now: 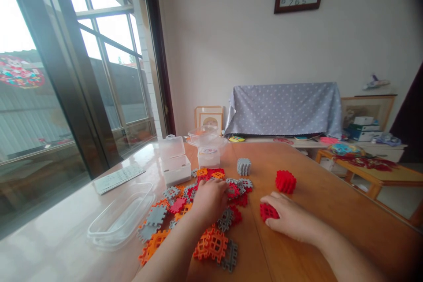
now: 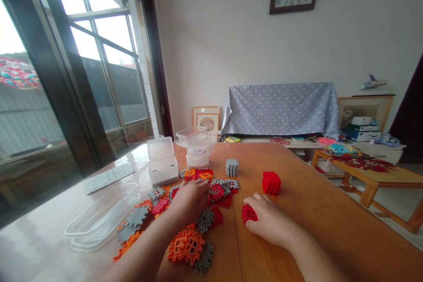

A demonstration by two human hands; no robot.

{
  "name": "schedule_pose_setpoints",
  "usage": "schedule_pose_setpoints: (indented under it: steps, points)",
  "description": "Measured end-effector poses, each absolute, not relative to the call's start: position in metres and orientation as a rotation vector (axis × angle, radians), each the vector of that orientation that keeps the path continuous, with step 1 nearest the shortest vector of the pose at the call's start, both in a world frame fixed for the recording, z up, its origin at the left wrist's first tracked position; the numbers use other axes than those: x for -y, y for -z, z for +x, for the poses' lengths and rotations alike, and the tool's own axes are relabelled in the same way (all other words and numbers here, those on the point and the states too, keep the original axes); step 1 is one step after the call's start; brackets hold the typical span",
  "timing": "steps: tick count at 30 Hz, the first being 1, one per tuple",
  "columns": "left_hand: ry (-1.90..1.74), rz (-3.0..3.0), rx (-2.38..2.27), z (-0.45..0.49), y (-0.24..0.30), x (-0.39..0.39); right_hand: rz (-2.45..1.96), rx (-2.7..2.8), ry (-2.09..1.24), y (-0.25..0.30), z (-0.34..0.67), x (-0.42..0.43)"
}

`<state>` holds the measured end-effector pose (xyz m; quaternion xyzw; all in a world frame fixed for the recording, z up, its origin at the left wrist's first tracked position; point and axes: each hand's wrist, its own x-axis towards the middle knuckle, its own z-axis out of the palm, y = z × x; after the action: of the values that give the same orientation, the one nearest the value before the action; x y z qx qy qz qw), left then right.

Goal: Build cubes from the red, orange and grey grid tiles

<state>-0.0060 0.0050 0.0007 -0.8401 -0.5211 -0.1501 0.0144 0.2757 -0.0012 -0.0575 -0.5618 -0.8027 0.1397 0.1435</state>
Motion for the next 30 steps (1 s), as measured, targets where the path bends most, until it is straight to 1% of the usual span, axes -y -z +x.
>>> schedule_pose_setpoints:
  steps: [3,7,13,16,21,23,25,28,30]
  points:
    - [0.529,-2.355,1.9,-0.031,-0.004,-0.013,-1.607,2.309,-0.406,0.058,0.276,0.001]
    - [0.54,-2.147,2.055,-0.05,-0.005,-0.018,-1.6,2.292,-0.409,0.059,0.275,0.001]
    - [0.406,-2.417,1.877,-0.048,0.0,-0.014,-1.601,2.282,-0.402,0.06,0.275,0.0]
    - [0.332,-2.433,1.853,-0.046,0.005,-0.013,-1.594,2.292,-0.402,0.058,0.272,0.001]
    - [0.4,-2.381,1.89,-0.042,0.003,-0.015,-1.573,2.303,-0.4,0.054,0.264,0.005]
    - [0.542,-2.385,1.867,-0.039,0.001,-0.016,-1.566,2.303,-0.404,0.054,0.262,0.006]
    - [0.776,-2.438,1.827,-0.034,0.001,-0.017,-1.566,2.296,-0.421,0.055,0.262,0.007]
    - [1.246,-2.657,1.843,-0.023,0.003,-0.018,-1.571,2.281,-0.414,0.054,0.262,0.007]
    - [1.655,-2.836,1.889,-0.014,0.005,-0.018,-1.544,2.249,-0.374,0.049,0.261,0.008]
